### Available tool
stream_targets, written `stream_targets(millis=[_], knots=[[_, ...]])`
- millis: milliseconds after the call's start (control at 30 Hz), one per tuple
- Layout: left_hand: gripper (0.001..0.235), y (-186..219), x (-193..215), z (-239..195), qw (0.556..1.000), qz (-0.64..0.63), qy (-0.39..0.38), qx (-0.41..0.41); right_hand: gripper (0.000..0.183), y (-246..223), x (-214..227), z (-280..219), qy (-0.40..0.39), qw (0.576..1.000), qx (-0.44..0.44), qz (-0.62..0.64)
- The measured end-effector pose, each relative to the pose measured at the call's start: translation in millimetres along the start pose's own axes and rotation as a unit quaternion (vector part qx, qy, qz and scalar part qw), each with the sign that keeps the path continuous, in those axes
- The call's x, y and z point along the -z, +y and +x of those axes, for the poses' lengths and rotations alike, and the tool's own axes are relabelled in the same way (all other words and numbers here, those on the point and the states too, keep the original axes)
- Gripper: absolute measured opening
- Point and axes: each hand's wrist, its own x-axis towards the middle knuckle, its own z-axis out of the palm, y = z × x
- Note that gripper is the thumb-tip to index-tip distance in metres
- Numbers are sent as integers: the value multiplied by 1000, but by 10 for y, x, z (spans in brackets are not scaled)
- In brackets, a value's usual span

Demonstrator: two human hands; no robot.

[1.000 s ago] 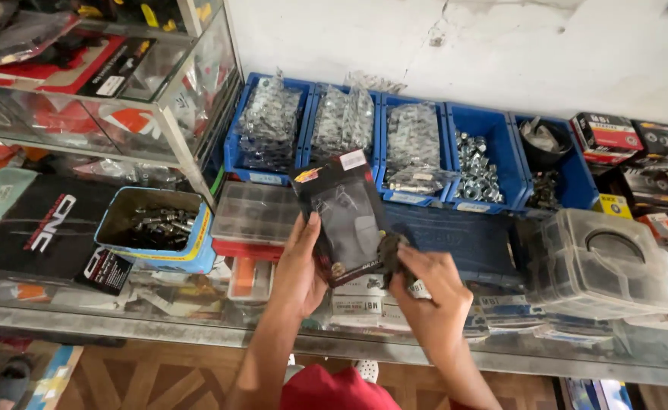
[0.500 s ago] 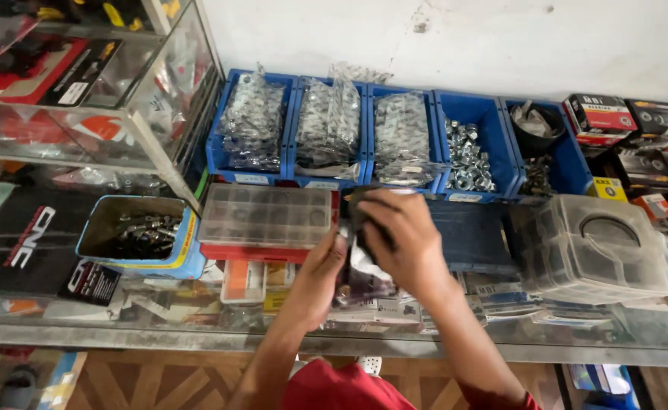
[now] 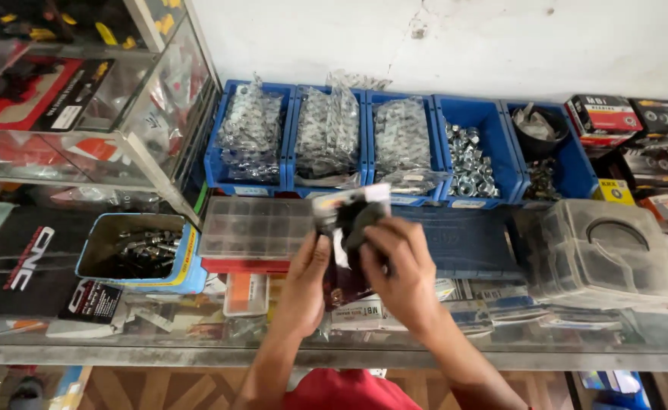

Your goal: The person repeatedly picks up packaged brake pads from a glass counter, turns them over to inspect both sides, and hangs them on a wall display rack. The person handles several different packages one at a time and returns them to the rack in sequence.

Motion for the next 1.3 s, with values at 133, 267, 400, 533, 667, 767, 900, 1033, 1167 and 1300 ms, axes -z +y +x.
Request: stream_targets(millis=[133, 267, 400, 533, 667, 767, 900, 1033, 1167, 1300], knots=[[36, 0, 13, 32, 995, -53, 83, 8, 41, -13, 123, -204, -121, 989, 82, 3], [62, 170, -139, 68, 994, -30, 74, -80, 51, 84, 214, -274, 40, 912, -310, 267], [93, 170, -594, -15, 961, 201, 30, -189, 64, -102, 67, -619, 60, 682, -317, 656], [108, -130, -541, -80, 906, 369, 68, -194, 73, -301, 26, -579, 90, 673, -342, 649], [86, -261, -372, -83, 981, 34, -134, -137, 95, -385, -17, -464, -145, 911, -249, 295], [82, -828, 93, -40, 963, -202, -177, -17, 83, -143, 1, -311, -163, 970, -81, 161], [88, -675, -309, 98, 950, -170, -243, -100, 79, 15, 74, -288, -186, 972, 44, 135], [99, -650, -57, 242, 965, -135, -211, -74, 81, 107, 200, -457, -233, 963, 81, 109], [71, -1398, 279, 62, 965, -203, -109, 122, 87, 294, 306, -114, -161, 974, 4, 159], [90, -824, -637, 222, 948, -89, -276, -128, 95, 330, 377, -129, -156, 972, 64, 166]])
